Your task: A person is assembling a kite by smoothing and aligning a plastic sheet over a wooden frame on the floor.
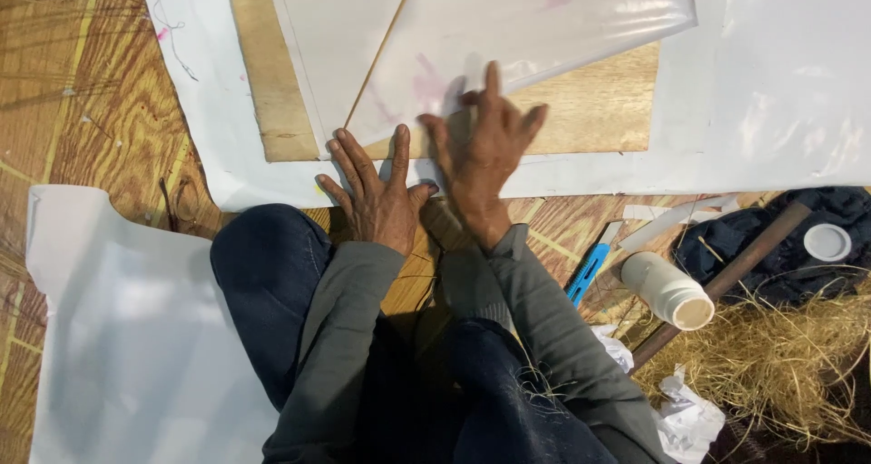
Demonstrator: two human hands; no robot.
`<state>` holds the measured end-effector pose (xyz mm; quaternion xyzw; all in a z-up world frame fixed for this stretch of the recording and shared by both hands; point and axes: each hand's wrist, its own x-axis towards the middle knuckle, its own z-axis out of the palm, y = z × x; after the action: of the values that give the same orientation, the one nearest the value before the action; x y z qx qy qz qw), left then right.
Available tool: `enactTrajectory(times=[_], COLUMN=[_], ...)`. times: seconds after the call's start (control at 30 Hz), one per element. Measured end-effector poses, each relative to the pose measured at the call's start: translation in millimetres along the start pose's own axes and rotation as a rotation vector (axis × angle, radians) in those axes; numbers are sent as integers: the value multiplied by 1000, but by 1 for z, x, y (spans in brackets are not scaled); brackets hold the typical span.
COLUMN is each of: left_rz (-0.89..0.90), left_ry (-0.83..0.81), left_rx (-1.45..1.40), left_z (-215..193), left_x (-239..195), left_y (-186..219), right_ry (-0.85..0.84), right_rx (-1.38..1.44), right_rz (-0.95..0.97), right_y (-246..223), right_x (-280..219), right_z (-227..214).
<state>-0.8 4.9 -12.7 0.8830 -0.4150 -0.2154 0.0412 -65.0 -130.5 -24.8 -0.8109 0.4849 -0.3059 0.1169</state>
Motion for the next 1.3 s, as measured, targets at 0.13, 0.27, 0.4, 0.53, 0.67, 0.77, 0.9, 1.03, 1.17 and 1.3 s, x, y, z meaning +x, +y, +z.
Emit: enactTrajectory(times=[0.13, 0.27, 0.4, 0.53, 0.67, 0.77, 0.9, 1.03, 1.17, 1.3], left_rz=[-1, -11, -48, -48, -62, -93, -102, -96, -86, -63], left_ry=[-48, -72, -71, -46, 23, 50, 45, -13, -45, -13], left_rx=[16, -14, 19, -26, -160, -202, -188, -121, -70, -49], left_z=[-3, -4, -4, -6, -3, 1, 0, -5, 3, -1], left_x=[0, 1, 0, -2, -4, -3, -3, -1, -2, -5], left_y=[-5, -11, -17, -23, -31, -36, -34, -32, -36, -32], right_ry=[52, 24, 16, 12, 16, 3, -137, -228, -281, -195], right_rx=[19, -15, 100, 165, 113, 45, -282, -279, -79, -102], right_rz=[58, 212, 246, 252, 299, 308, 168, -8, -108, -135], right_y=[32, 102, 98, 95, 91, 83, 60, 13, -31, -23], right_x=[24, 35, 42, 39, 40, 39, 34, -7, -28, -24], right_z=[-20, -19, -36, -35, -33, -33, -20, 11, 32, 43])
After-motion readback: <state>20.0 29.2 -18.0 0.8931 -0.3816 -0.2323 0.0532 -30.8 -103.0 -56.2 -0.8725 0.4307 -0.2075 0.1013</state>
